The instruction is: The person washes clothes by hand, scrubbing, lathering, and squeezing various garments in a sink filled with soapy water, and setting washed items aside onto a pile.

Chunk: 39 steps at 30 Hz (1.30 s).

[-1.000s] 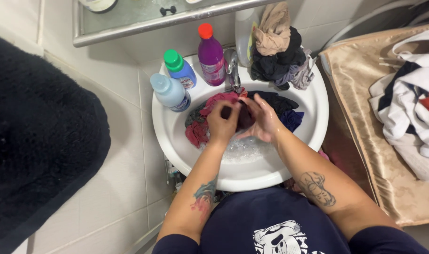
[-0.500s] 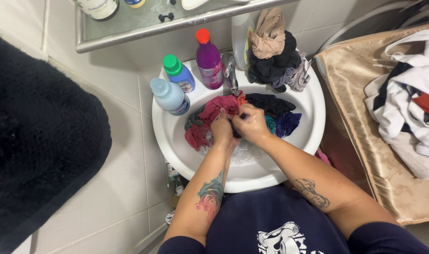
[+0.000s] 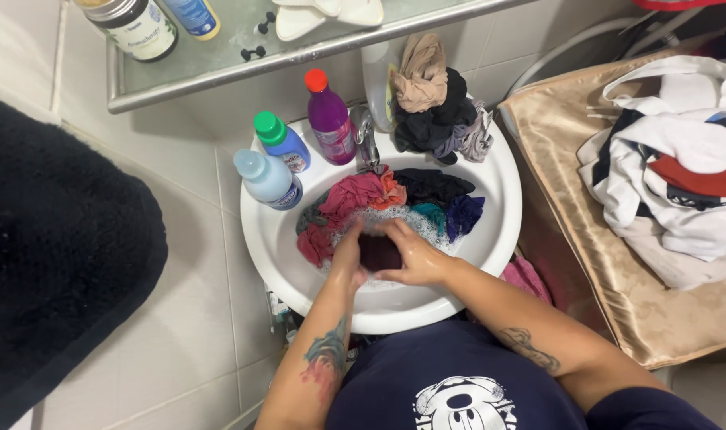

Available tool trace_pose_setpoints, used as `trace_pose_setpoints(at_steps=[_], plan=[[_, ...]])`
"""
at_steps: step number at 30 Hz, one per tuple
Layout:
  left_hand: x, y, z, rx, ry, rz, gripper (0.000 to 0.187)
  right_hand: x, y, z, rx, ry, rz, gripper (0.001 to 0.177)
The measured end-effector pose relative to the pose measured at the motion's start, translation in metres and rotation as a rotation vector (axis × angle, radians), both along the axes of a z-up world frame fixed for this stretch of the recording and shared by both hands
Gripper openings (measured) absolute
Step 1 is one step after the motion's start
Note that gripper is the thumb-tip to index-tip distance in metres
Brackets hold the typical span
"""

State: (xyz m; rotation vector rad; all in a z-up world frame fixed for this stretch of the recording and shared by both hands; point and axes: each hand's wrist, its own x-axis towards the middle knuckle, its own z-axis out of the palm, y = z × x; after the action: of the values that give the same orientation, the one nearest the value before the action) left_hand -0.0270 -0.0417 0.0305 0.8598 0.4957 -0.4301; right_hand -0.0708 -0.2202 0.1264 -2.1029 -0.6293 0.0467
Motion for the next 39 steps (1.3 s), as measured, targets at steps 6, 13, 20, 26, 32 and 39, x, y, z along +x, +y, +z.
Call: trace_pose_setpoints(at_steps=[6,13,20,26,32,39], plan=[[0.000,0.007,0.059,0.681,-0.522,-0.169,0.057,0.017,-0.049,-0.024,0.190,-0.093,-0.319,0.067],[-0.063,0.082,0.054,1.519,-0.552,-0.414,0.029,0.087,-0.139,-0.015,0.106,-0.160,-0.876,0.073],[-0.074,0.076,0.069,1.753,-0.533,-0.391,0.031,0.119,-0.141,-0.035,-0.494,-0.270,-0.652,0.094],[-0.072,0.075,0.073,1.753,-0.452,-0.430,0.031,0.139,-0.147,-0.053,-0.468,-0.314,-0.649,0.095],[-0.072,0.075,0.072,1.757,-0.434,-0.430,0.030,0.124,-0.143,-0.029,-0.523,-0.389,-0.586,0.107],[-0.071,0.076,0.074,1.743,-0.390,-0.475,0.029,0.076,-0.121,-0.019,-0.509,-0.490,-0.598,0.075]])
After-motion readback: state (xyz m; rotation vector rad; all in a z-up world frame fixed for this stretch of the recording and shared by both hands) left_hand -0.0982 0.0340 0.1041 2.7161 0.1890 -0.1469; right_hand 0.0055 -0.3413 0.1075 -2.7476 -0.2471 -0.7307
